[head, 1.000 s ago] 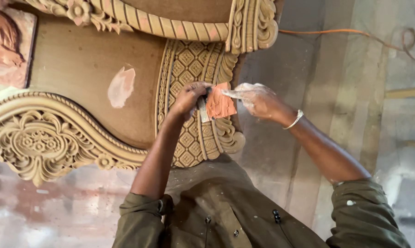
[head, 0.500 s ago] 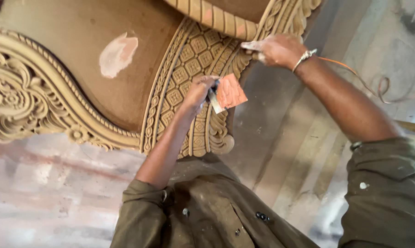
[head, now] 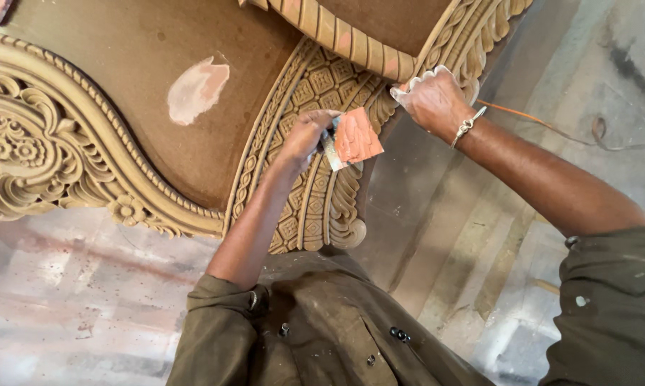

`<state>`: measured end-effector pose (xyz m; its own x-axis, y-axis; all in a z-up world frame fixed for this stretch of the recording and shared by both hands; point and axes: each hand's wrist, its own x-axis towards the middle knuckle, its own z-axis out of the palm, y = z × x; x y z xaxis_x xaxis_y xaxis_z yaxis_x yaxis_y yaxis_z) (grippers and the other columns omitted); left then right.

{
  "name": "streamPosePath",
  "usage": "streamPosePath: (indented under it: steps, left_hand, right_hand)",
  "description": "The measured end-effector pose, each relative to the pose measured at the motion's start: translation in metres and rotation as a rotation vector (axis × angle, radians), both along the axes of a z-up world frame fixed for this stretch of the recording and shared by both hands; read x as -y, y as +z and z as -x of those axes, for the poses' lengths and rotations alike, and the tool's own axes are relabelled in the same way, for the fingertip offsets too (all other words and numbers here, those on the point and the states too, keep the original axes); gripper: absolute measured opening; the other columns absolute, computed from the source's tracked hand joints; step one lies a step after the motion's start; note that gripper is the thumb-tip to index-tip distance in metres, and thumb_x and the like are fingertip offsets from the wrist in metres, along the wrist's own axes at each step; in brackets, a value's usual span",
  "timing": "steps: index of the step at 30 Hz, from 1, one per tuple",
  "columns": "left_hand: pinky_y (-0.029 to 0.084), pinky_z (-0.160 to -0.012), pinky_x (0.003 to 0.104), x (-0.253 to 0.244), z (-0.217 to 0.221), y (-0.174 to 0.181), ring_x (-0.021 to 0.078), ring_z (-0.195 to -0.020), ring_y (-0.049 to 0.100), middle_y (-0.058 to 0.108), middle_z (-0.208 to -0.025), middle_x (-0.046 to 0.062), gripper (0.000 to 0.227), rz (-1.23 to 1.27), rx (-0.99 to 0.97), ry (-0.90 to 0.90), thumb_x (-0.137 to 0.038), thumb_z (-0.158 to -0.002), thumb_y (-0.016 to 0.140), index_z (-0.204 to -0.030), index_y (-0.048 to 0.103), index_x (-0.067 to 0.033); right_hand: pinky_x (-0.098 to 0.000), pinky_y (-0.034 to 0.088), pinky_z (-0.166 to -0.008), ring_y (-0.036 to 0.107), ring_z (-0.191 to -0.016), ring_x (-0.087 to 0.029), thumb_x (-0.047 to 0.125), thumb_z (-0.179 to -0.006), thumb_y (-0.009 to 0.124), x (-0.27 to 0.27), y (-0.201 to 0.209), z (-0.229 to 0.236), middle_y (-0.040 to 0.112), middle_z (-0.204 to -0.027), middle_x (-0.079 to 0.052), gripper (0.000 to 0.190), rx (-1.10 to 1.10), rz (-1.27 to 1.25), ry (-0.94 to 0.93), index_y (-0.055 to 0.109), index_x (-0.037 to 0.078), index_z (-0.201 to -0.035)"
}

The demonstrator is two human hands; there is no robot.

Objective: The person applies pinkish putty to the carved surface of a wooden furniture piece using a small metal spatula. They repeatedly scoop the putty from a square tile and spread it into the intricate grooves and patterns of the wood, smoothing the surface with the tool.

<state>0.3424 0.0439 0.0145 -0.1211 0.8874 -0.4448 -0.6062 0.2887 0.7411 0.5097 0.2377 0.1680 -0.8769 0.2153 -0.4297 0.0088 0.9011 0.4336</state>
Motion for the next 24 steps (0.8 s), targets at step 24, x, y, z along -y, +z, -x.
streamPosePath:
  steps: [24]
  left_hand:
    - [0.042,-0.046,0.026,0.007,-0.016,-0.006,0.0097,-0.055,0.055,0.067,-0.074,0.004,0.026,0.031,0.09,-0.006,-0.015,-0.095,0.057,-0.104,0.077,0.0002]
  right_hand:
    - [-0.0425,0.048,-0.073,0.067,-0.077,-0.023,0.022,-0.1,0.059,0.018,0.033,-0.009,0.07,-0.088,-0.007,0.033,-0.026,0.036,-0.271,0.066,0.023,-0.132]
